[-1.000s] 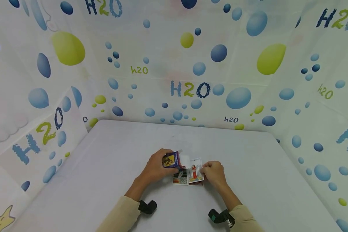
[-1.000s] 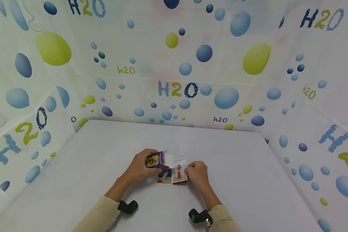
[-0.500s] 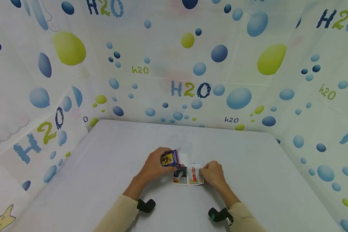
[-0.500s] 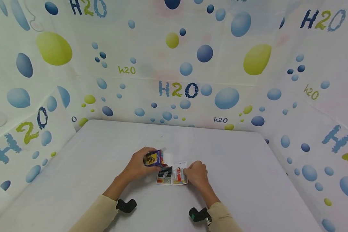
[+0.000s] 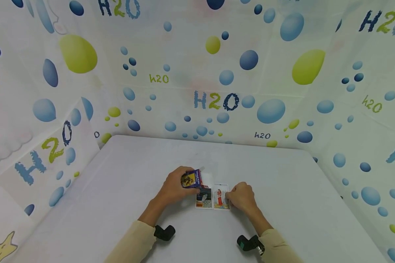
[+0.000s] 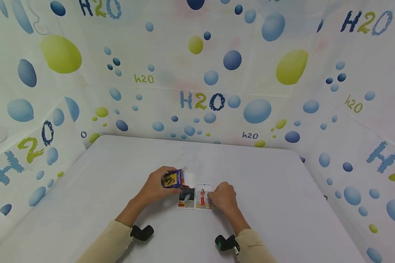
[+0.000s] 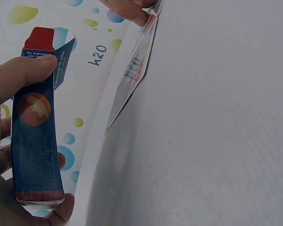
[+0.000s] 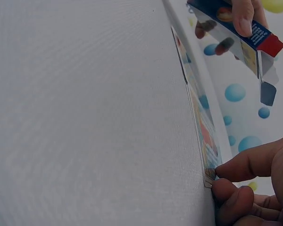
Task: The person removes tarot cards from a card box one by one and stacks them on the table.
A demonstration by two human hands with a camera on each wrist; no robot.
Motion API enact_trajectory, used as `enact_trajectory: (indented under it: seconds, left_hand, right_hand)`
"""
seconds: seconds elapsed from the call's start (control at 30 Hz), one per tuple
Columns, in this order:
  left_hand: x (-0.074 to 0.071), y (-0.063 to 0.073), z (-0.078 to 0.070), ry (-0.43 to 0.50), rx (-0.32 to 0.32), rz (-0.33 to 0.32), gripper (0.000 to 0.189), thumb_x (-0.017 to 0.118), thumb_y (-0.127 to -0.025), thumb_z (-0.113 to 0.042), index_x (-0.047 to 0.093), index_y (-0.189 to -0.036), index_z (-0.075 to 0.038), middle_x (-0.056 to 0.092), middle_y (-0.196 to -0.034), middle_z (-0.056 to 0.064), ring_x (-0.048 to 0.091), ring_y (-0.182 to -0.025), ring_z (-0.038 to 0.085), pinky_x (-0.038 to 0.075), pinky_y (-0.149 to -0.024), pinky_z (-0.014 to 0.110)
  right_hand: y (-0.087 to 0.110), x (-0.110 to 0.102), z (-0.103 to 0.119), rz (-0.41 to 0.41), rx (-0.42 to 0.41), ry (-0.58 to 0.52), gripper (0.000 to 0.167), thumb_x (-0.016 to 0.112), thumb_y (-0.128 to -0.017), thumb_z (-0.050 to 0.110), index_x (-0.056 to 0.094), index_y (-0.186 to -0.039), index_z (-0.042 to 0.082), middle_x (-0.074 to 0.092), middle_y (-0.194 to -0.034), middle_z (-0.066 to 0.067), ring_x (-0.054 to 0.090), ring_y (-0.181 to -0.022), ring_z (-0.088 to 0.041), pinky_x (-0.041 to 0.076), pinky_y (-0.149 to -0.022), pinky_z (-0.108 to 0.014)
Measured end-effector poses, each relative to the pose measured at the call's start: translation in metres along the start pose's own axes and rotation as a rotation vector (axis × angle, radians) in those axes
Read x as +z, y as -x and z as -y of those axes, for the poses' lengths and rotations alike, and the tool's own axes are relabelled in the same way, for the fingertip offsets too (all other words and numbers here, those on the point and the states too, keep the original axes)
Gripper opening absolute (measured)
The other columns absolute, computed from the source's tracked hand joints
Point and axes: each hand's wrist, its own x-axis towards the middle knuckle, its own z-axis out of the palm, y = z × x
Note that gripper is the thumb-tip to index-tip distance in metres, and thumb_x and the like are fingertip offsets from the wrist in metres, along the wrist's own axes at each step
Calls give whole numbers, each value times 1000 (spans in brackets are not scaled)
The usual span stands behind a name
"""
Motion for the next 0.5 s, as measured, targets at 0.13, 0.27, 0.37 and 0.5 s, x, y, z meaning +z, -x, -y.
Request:
enact_trajectory:
  seconds: [0.13,0.27,0.37,0.5]
  left_hand:
    - [-1,0,0,-10,0,-2,77,91,-73,-37,58,-139,-19,61,-132,0,55,-105,18,48,-92,40]
    - [-2,1,0,-20,-9,-2,77,91,-73,-37,58,-139,-19,61,-131,0,54,-104,18,47,-91,39]
    - [-3,2,0,-18,-11,-3,77,92,-72,-37,58,-139,-19,61,-131,0,54,-104,18,47,-91,40]
    - [-4,3,-1,-11,-7,-8,76,92,-72,-38,58,-138,-19,61,-130,0,54,-105,18,47,-92,39]
  right_hand:
    - [-1,-1,-2,8,-6,-22,21,75,-82,11,68,-64,4,60,-52,-1,55,-46,-13,41,-42,-22]
    - [-1,-2,-4,19,-12,-36,21,76,-80,10,67,-62,5,60,-50,1,53,-44,-12,40,-42,-23]
    - [-2,-3,-5,25,-23,-50,21,77,-80,10,67,-61,6,60,-49,2,53,-44,-12,40,-43,-24]
    - [-2,-4,-8,26,-29,-102,19,78,-79,9,69,-63,5,61,-51,0,56,-46,-13,42,-44,-24]
